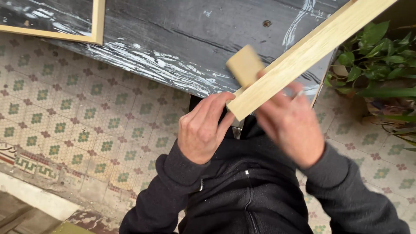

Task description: Sand the edges of wooden frame components and fit them together on a workbench.

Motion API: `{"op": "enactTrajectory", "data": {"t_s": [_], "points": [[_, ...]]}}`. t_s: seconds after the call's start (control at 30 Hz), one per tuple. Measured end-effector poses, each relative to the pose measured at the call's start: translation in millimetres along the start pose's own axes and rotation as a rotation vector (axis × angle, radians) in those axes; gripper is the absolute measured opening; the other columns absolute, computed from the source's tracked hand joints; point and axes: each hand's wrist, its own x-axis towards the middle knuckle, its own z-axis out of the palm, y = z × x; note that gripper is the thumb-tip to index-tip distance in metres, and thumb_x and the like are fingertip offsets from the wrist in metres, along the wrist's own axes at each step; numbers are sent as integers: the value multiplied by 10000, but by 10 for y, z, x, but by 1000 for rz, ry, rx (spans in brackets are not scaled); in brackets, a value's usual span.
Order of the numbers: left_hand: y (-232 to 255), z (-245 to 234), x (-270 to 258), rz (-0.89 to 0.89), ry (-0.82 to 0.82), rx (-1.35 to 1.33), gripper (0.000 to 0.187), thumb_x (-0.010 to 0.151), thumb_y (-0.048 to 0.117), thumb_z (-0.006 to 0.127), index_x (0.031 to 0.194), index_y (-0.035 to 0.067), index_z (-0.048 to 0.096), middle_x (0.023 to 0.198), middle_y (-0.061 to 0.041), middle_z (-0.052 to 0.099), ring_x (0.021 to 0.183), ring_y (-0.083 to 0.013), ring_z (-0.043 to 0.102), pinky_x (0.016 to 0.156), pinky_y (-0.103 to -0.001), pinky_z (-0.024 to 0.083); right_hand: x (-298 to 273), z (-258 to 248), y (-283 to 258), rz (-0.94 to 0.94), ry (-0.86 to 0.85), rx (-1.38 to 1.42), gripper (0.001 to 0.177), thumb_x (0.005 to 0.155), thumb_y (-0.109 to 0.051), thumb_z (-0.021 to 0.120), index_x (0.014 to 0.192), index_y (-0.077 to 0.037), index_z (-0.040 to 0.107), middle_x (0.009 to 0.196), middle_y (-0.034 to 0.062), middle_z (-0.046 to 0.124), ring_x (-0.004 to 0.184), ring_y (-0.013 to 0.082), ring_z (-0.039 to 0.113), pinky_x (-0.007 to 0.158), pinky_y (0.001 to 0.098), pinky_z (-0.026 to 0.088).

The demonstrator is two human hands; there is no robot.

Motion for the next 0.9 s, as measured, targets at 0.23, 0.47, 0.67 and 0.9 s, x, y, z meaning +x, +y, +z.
{"op": "enactTrajectory", "data": {"t_s": [0.23, 0.47, 0.67, 0.9], "points": [[8, 26, -18, -31, 6, 9, 391, 889, 15, 770, 1236, 3, 591, 1163, -121, 690, 1053, -312, 725, 836, -382, 603, -114, -80, 52, -9, -108, -5, 520, 797, -67, 749, 1310, -114, 677, 1346, 69, 631, 1181, 384, 549, 1030, 476, 469], [-1, 25, -16, -53, 10, 18, 398, 901, 12, 776, 1250, 9, 585, 1171, -122, 691, 1053, -308, 724, 844, -380, 605, -128, -53, 97, -51, -115, 1, 541, 757, -106, 770, 1289, -115, 674, 1357, 54, 642, 1173, 385, 561, 990, 462, 466], [-26, 60, 13, -39, 20, -8, 398, 904, 11, 770, 1258, -2, 587, 1176, -137, 691, 1058, -319, 721, 857, -389, 606, -118, -100, 100, -111, -69, 55, 527, 680, -115, 740, 1203, -107, 676, 1381, 102, 616, 1128, 404, 557, 950, 471, 476], [-2, 36, -5, -36, 25, 0, 433, 891, -16, 769, 1278, 2, 575, 1168, -144, 676, 1063, -339, 709, 876, -403, 600, -171, -49, 34, -100, -109, 181, 467, 767, -100, 777, 1217, -64, 657, 1323, 71, 633, 1174, 398, 569, 1003, 490, 470]]}}
